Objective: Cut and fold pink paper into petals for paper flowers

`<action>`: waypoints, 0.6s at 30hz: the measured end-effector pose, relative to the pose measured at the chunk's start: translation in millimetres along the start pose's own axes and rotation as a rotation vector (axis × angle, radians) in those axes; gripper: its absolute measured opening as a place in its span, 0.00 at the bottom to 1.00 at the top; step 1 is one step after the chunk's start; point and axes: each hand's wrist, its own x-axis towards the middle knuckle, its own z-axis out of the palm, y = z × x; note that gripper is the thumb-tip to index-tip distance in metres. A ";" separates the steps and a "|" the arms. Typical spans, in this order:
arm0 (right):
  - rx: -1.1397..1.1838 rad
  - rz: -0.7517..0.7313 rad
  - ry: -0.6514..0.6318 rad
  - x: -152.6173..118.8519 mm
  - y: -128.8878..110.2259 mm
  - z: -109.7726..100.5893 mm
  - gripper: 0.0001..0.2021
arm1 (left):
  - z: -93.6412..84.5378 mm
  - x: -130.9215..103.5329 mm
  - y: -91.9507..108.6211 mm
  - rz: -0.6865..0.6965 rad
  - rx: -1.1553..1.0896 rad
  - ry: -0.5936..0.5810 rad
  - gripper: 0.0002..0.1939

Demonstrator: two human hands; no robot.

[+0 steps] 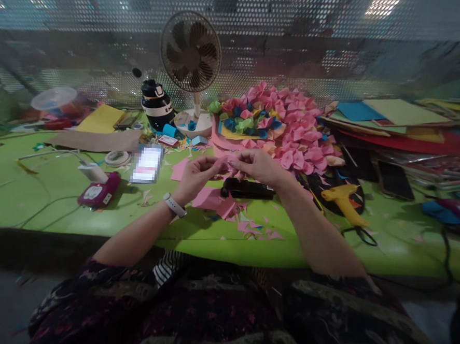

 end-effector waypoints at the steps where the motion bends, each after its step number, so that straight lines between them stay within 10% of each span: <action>1: -0.011 -0.003 0.003 -0.1 0.0 -0.1 0.16 | -0.2 0.1 -0.2 0.001 0.004 0.000 0.23; 18: -0.035 -0.015 0.015 0.3 0.3 1.8 0.15 | -1.4 1.8 1.2 -0.030 0.064 -0.055 0.24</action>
